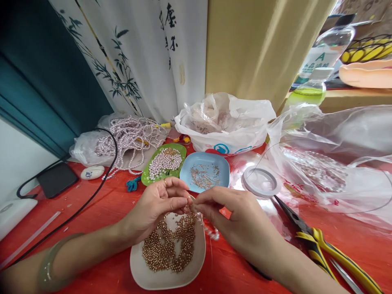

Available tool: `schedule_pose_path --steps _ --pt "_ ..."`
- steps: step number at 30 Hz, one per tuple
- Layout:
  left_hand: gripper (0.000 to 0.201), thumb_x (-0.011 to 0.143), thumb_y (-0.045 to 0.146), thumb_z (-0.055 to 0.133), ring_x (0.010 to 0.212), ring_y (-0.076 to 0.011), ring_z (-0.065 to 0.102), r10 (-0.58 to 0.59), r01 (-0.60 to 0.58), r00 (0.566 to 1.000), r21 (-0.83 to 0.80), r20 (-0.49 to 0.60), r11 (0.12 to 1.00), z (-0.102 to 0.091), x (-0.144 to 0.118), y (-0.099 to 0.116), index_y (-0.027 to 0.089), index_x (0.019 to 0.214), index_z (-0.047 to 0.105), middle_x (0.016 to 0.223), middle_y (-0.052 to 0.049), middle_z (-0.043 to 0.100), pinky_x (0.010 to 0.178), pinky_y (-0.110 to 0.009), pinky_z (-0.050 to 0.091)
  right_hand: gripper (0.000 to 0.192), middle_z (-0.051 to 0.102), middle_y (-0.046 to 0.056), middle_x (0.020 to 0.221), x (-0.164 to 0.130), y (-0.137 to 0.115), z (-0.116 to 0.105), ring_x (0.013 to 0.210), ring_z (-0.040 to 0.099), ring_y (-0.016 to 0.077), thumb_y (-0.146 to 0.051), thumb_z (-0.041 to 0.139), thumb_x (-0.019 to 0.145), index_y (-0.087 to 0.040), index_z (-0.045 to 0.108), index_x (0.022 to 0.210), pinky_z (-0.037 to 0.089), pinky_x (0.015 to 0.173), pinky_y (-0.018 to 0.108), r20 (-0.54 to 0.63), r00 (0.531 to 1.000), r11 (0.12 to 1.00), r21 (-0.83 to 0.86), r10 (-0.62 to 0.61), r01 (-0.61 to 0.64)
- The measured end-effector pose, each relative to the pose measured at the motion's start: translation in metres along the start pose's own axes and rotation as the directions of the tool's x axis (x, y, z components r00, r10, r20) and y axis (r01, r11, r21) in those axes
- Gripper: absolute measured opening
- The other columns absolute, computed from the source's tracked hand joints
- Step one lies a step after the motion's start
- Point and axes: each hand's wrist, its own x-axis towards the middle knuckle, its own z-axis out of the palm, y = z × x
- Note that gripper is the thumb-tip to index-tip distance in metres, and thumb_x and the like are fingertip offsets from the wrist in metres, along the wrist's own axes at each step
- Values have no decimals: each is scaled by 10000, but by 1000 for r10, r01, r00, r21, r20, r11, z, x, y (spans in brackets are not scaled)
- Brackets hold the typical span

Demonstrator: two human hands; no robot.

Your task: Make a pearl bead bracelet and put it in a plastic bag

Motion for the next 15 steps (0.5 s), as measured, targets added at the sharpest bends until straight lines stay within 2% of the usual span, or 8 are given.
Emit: schedule_pose_path --steps 7,15 --pt "151 673 96 649 570 -82 594 53 -54 998 47 16 997 2 -2 1 102 785 548 678 -23 637 552 -190 467 89 637 -32 587 1 -6 0 534 577 86 -230 587 758 -197 598 677 451 490 169 1 995 985 146 98 -97" --pt "116 667 106 645 613 -90 569 127 -127 992 169 9 977 5 -7 3 113 742 557 683 -22 622 591 -210 468 79 633 -32 592 -3 -6 3 540 574 86 -218 588 762 -199 598 686 453 498 171 33 994 979 169 106 -111"
